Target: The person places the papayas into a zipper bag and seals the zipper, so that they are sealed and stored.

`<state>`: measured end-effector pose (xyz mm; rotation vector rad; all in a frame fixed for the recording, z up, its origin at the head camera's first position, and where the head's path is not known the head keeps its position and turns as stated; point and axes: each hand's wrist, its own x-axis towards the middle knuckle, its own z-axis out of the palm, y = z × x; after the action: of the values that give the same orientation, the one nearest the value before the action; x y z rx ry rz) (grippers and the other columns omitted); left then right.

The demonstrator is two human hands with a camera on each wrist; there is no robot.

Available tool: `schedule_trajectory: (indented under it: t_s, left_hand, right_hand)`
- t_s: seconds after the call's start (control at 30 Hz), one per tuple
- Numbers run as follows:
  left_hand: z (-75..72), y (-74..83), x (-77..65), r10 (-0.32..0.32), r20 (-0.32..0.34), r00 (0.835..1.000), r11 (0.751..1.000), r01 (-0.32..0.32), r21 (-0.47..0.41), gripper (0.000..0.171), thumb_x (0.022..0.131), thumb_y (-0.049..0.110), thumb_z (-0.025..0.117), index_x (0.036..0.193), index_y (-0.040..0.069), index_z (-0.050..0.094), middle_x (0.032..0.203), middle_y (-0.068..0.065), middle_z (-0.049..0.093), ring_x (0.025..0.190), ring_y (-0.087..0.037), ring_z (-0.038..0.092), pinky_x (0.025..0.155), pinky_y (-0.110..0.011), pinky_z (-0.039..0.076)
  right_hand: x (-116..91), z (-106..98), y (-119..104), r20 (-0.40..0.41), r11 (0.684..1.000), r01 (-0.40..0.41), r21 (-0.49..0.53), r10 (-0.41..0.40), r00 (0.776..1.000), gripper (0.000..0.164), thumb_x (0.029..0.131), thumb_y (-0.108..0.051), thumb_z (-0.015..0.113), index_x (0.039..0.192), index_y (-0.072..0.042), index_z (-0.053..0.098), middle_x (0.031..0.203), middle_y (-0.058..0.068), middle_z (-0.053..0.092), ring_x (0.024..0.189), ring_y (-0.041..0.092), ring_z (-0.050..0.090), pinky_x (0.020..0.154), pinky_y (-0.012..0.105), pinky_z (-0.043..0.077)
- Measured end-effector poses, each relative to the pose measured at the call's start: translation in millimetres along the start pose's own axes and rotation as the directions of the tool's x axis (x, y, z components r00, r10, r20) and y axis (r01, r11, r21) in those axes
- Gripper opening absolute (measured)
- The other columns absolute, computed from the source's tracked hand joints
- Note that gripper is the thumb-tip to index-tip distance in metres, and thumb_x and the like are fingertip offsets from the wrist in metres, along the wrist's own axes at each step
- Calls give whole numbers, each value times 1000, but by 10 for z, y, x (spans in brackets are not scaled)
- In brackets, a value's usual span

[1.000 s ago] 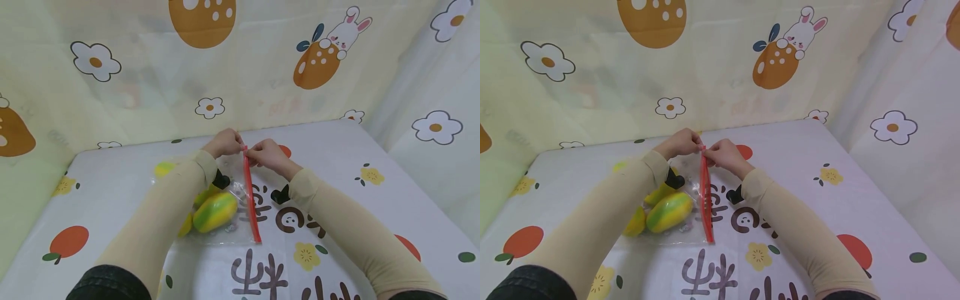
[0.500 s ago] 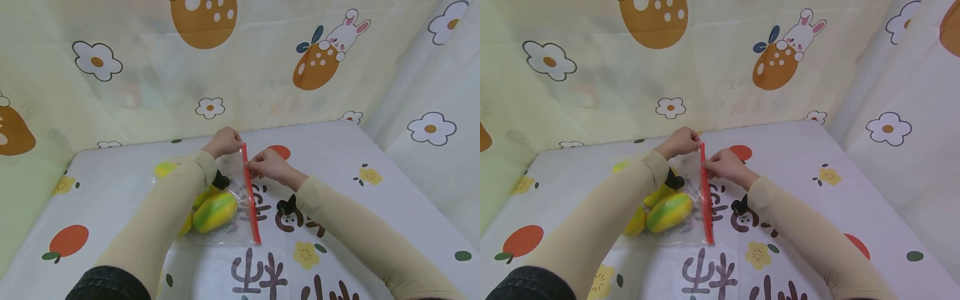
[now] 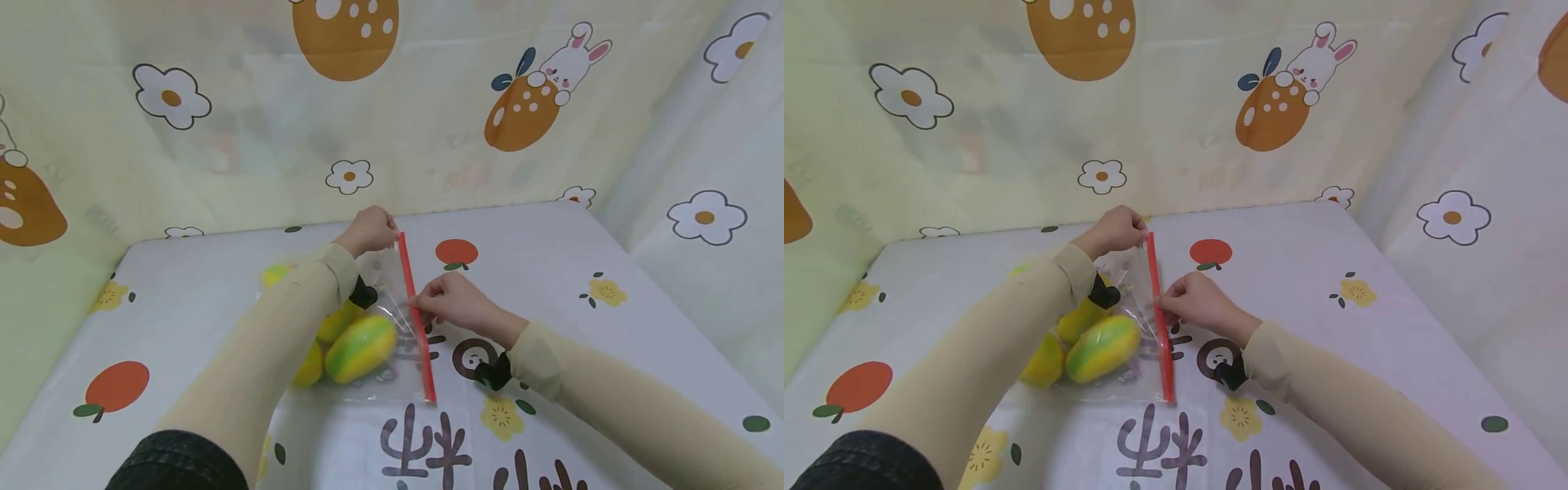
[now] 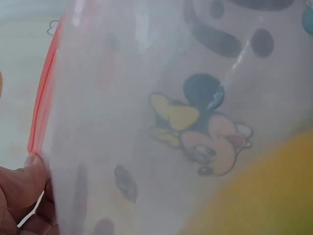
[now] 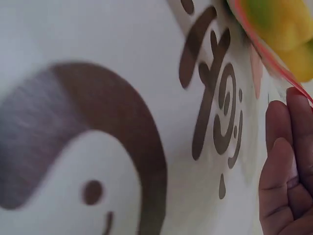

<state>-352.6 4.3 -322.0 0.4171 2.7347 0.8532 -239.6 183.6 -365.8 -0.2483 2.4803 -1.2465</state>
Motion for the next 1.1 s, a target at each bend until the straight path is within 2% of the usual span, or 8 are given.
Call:
schedule_trajectory:
  t_s: [0.3, 0.47, 0.57, 0.67, 0.93, 1.1]
  left_hand:
    - [-64, 8, -22, -1, -8, 1000, 1000, 1, 20, 26, 104, 13, 52, 102, 0, 75, 109, -11, 73, 76, -16, 53, 67, -24, 42]
    - [-74, 17, -31, -11, 6, 1000, 1000, 11, 29, 25, 105, 15, 53, 100, 1, 73, 107, -9, 72, 79, -15, 54, 68, -24, 42]
    - [-72, 37, -31, 3, 9, 1000, 999, -3, 50, 25, 105, 15, 53, 97, 1, 72, 102, -8, 70, 78, -16, 51, 68, -24, 41]
    - [-67, 53, -29, 14, 8, 1000, 998, -14, 65, 26, 105, 15, 53, 95, 1, 72, 100, -8, 69, 78, -16, 51, 68, -24, 41]
    - [-67, 68, -26, 14, -12, 1000, 996, -13, 85, 26, 106, 16, 52, 104, 1, 73, 111, -10, 72, 84, -17, 54, 74, -26, 46]
    - [-56, 63, -44, 15, -12, 1000, 996, -14, 86, 25, 106, 16, 53, 106, 1, 72, 110, -11, 73, 84, -17, 56, 73, -25, 46]
  right_hand:
    - [-294, 97, 63, 77, 1000, 13, 27, -15, 997, 26, 97, -20, 67, 82, 0, 75, 70, 5, 73, 68, 14, 66, 64, 29, 55]
    - [-443, 140, 76, 116, 999, 24, 28, -27, 993, 24, 96, -20, 68, 83, 0, 75, 69, 6, 72, 65, 14, 63, 58, 25, 49]
    - [-535, 171, 103, 126, 999, 15, 30, -18, 992, 24, 95, -20, 69, 80, -2, 74, 67, 6, 71, 60, 12, 57, 52, 22, 42]
    - [-633, 207, 131, 142, 999, 16, 39, -21, 990, 24, 93, -20, 69, 77, -2, 73, 65, 4, 70, 59, 11, 52, 51, 21, 37]
    - [-823, 303, 207, 194, 997, 43, 58, -54, 980, 23, 91, -20, 70, 76, -3, 74, 63, 5, 71, 55, 6, 47, 49, 20, 30]
    - [-846, 327, 237, 227, 996, 81, 32, -87, 970, 21, 90, -16, 70, 74, -4, 75, 64, 6, 72, 53, 5, 46, 47, 21, 26]
